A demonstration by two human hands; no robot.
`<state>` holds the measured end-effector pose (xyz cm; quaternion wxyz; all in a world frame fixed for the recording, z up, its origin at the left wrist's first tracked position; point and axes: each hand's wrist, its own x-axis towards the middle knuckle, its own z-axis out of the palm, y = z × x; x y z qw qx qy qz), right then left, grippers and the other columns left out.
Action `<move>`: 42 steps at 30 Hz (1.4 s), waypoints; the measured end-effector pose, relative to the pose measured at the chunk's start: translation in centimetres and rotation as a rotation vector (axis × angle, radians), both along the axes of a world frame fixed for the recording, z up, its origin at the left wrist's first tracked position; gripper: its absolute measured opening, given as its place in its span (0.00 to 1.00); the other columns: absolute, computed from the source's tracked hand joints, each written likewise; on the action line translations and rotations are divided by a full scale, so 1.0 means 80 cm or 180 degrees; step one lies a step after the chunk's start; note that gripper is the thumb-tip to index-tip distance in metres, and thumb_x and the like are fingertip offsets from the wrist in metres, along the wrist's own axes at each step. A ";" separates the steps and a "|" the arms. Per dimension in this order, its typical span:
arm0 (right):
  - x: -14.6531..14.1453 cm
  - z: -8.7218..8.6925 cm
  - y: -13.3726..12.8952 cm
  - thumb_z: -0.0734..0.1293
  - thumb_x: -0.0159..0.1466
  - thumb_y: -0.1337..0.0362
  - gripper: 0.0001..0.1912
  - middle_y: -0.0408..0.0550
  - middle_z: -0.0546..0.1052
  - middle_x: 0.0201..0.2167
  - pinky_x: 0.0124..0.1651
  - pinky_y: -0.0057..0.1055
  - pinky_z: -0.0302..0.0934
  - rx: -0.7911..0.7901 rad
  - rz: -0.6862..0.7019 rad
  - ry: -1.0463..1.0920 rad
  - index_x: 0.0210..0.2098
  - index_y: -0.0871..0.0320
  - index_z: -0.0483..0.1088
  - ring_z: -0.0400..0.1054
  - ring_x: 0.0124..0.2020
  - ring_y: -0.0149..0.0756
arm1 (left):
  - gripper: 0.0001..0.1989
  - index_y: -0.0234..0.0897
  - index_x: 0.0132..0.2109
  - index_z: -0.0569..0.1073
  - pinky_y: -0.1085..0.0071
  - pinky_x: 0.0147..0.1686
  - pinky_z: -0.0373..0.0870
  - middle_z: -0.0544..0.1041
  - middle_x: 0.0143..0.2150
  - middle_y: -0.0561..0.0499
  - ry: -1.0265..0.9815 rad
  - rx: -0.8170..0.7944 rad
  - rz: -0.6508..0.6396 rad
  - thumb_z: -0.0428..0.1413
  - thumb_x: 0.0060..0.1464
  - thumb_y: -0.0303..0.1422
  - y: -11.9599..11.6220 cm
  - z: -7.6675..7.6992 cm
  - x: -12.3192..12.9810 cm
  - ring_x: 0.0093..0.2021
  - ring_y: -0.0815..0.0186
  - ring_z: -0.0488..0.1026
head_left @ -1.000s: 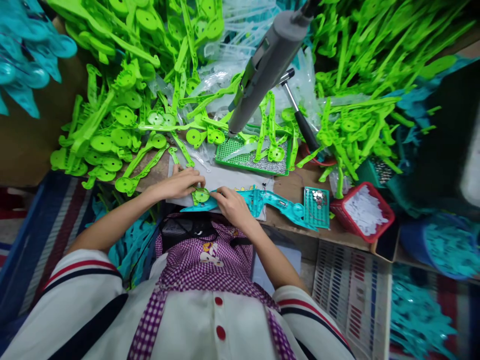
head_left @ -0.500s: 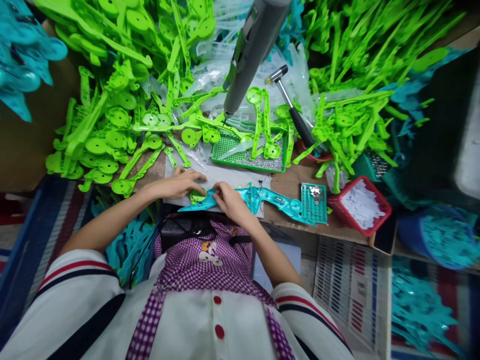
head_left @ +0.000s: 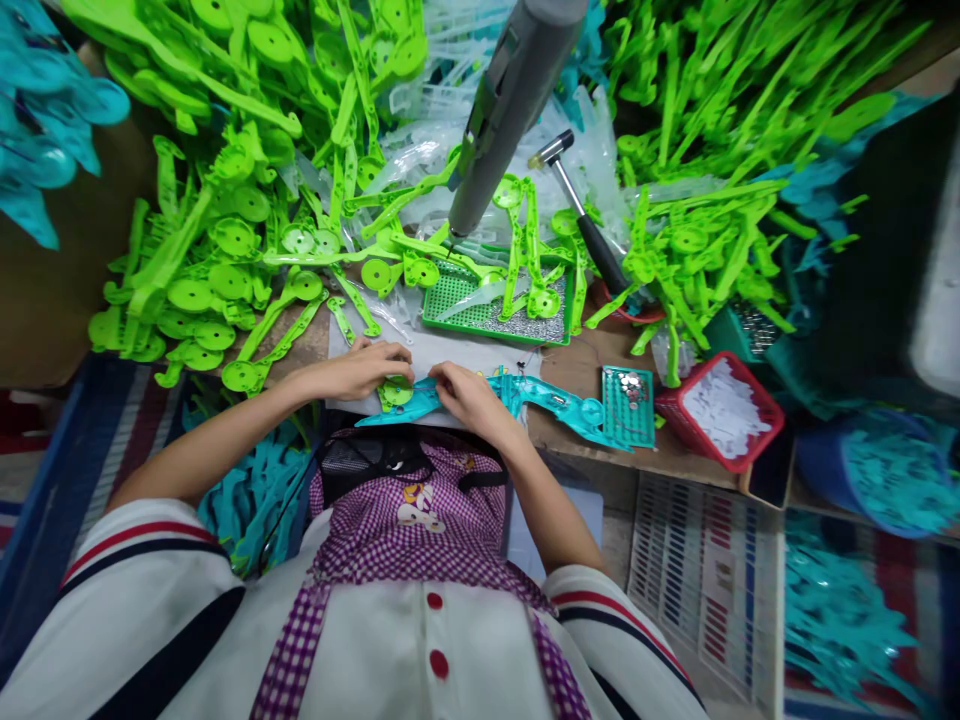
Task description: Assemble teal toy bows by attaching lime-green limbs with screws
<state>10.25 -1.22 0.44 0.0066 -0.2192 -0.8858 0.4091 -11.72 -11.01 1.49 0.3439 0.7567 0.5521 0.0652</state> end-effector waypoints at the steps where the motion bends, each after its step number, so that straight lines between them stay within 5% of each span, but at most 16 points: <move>1: 0.001 -0.001 0.001 0.56 0.65 0.70 0.12 0.51 0.76 0.40 0.43 0.31 0.60 -0.0011 0.0013 0.0033 0.45 0.58 0.67 0.68 0.39 0.36 | 0.25 0.49 0.55 0.72 0.59 0.57 0.56 0.68 0.60 0.46 0.0014 -0.0027 -0.0005 0.42 0.58 0.22 0.000 0.001 0.000 0.59 0.60 0.63; 9: 0.009 -0.010 0.007 0.58 0.64 0.71 0.11 0.49 0.76 0.38 0.42 0.32 0.61 -0.0026 0.0223 0.0316 0.44 0.57 0.67 0.69 0.38 0.36 | 0.36 0.56 0.61 0.66 0.51 0.61 0.50 0.59 0.67 0.50 0.0175 -0.0265 -0.0373 0.43 0.50 0.17 0.004 0.004 -0.001 0.65 0.56 0.55; 19: -0.007 0.005 -0.009 0.57 0.64 0.70 0.11 0.52 0.76 0.37 0.38 0.33 0.57 0.0634 -0.0226 -0.0507 0.45 0.57 0.64 0.69 0.34 0.39 | 0.34 0.55 0.61 0.68 0.52 0.57 0.56 0.64 0.65 0.47 0.0509 -0.0020 -0.0621 0.46 0.51 0.18 0.007 0.004 0.002 0.60 0.54 0.59; 28: 0.028 -0.007 0.016 0.60 0.63 0.69 0.11 0.50 0.76 0.36 0.42 0.32 0.61 0.0323 -0.0795 0.0186 0.45 0.57 0.65 0.72 0.38 0.38 | 0.38 0.59 0.62 0.65 0.51 0.58 0.56 0.64 0.65 0.47 0.0604 0.0066 -0.0612 0.46 0.51 0.15 0.001 -0.001 0.001 0.62 0.54 0.60; 42: 0.031 -0.007 0.011 0.63 0.59 0.67 0.10 0.44 0.77 0.32 0.39 0.31 0.58 0.0118 -0.1293 -0.0411 0.41 0.54 0.64 0.71 0.36 0.39 | 0.35 0.60 0.62 0.65 0.51 0.59 0.54 0.64 0.65 0.48 0.0656 0.0140 -0.0600 0.50 0.54 0.19 0.000 -0.002 0.001 0.62 0.54 0.60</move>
